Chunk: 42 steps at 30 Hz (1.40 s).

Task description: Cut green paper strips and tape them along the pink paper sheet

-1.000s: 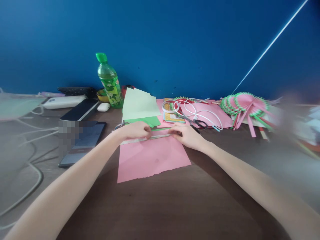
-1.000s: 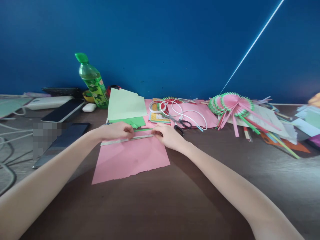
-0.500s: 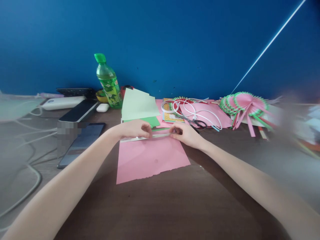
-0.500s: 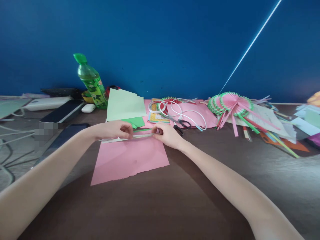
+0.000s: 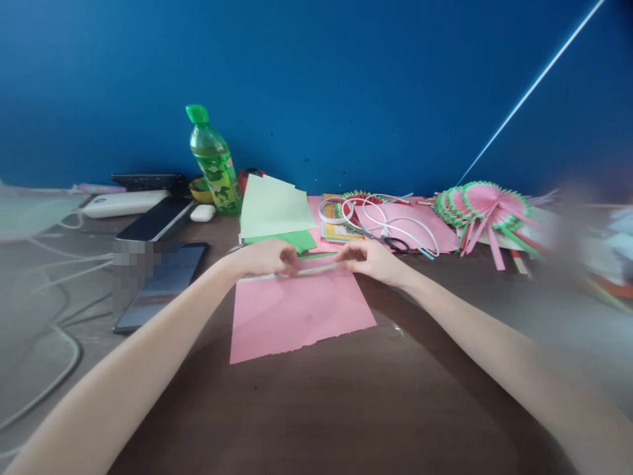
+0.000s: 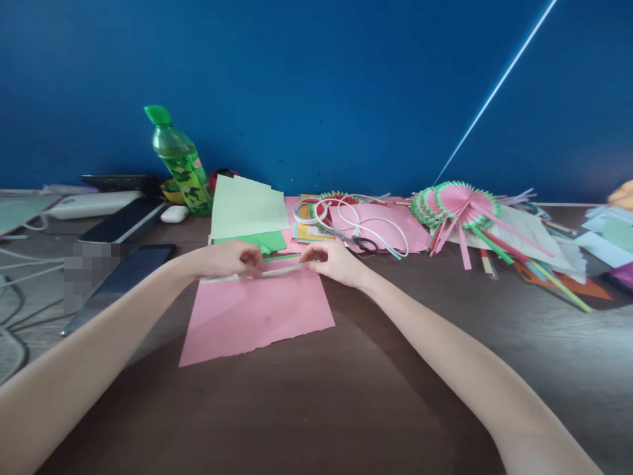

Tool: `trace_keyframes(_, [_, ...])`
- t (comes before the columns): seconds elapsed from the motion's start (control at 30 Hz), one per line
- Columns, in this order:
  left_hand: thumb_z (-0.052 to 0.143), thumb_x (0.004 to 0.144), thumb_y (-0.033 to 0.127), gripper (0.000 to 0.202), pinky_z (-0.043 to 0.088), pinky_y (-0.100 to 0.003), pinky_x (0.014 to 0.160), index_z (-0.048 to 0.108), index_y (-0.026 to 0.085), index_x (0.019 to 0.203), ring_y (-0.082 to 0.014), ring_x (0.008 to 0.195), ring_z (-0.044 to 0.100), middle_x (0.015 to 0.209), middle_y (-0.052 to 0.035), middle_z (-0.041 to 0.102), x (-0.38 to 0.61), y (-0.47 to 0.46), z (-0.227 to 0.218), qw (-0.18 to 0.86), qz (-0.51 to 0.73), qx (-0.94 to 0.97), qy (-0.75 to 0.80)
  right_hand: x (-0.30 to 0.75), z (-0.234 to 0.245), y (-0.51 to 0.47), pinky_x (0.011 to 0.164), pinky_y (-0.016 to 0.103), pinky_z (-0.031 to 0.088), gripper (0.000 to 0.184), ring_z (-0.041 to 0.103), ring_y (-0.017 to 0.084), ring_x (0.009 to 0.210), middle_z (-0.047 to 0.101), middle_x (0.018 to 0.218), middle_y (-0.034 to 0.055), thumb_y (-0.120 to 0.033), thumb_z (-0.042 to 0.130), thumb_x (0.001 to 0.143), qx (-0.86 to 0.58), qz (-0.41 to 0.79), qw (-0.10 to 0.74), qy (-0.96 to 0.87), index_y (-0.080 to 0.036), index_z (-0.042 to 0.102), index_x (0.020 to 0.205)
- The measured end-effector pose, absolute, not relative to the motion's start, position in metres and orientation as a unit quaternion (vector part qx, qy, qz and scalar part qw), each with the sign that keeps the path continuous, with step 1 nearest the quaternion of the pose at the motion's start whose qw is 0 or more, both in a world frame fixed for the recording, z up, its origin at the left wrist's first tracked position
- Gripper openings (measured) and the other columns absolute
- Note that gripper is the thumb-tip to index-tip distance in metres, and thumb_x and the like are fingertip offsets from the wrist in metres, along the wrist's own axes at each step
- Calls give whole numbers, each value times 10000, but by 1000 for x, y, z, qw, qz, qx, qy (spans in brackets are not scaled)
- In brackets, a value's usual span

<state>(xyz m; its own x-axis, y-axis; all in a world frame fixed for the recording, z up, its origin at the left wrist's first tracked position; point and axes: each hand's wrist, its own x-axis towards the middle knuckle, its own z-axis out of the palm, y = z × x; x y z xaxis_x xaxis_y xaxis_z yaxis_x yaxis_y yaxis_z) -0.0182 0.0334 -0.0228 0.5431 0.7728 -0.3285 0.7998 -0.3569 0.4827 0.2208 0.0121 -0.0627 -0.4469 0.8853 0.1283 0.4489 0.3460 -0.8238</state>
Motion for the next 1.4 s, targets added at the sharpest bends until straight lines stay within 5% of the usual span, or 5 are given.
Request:
trace_keyframes(1.0, [485, 613, 204, 70, 336, -250, 537, 551, 181, 614, -144, 610, 523, 645, -6, 607, -13, 27, -27, 294, -6, 833, 470, 223, -64, 16, 713, 316, 461, 116, 593, 132, 684, 658, 746, 20, -219, 625, 665, -454, 459, 288, -707, -150, 644, 756])
trace_keyframes(1.4, [592, 597, 338, 229, 336, -254, 515, 474, 204, 742, -169, 644, 552, 697, -2, 610, -14, 28, -28, 285, -20, 794, 536, 225, -64, 16, 720, 326, 462, 107, 602, 141, 707, 669, 778, 31, -210, 616, 694, -450, 443, 278, -724, -154, 648, 779])
